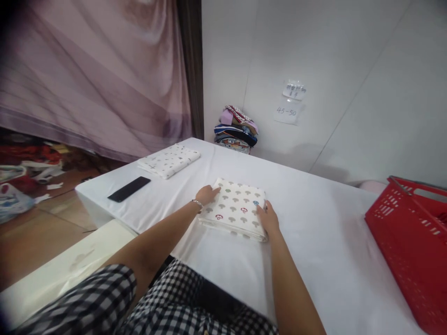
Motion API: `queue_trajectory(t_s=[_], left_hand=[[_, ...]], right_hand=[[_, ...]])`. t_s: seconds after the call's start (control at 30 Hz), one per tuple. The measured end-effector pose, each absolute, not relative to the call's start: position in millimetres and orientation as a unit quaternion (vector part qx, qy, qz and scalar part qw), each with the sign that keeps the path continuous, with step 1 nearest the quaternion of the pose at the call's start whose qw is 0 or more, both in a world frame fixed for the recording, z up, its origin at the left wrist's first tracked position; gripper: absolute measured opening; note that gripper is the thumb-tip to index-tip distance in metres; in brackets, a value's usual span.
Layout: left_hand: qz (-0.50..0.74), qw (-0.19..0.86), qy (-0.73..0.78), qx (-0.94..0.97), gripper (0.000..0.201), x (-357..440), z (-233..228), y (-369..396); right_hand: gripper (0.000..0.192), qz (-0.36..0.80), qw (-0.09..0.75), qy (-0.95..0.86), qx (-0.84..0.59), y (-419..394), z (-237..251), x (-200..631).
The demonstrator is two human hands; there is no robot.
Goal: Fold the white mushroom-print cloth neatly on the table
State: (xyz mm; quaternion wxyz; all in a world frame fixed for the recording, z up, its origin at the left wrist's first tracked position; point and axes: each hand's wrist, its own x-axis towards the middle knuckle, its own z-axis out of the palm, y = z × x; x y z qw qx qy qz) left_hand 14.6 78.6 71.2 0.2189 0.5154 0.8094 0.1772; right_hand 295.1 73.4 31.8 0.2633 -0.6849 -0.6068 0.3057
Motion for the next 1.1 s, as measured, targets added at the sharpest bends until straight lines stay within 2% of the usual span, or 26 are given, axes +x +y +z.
queue_trajectory(t_s=[0.17,0.33,0.47,0.63,0.93,1.1], left_hand=[[0.163,0.201,0.821,0.509,0.040,15.4,58.7,90.5],[0.153,0.197,0.827,0.503,0.041,8.2,53.2,94.6],[0.156,0.183,0.835,0.495,0.049,12.2,58.5,100.7],[0.175,0.148,0.802,0.552,0.042,12.9,59.3,106.2],[0.148,0.156,0.806,0.552,0.041,5.8,60.3,109.4],[0.174,0.040,0.765,0.619,0.039,25.3,70.0,108.6]], right_hand=[[0.062,0.259,0.259,-0.629,-0.686,74.4,28.5,293.5],[0.061,0.261,0.248,-0.638,-0.681,73.6,27.7,296.2],[0.061,0.251,0.241,-0.641,-0.684,76.7,27.3,296.1],[0.061,0.254,0.243,-0.643,-0.680,78.5,26.0,297.6],[0.064,0.274,0.230,-0.647,-0.673,78.4,33.3,296.9],[0.063,0.276,0.237,-0.641,-0.676,78.0,33.1,296.2]])
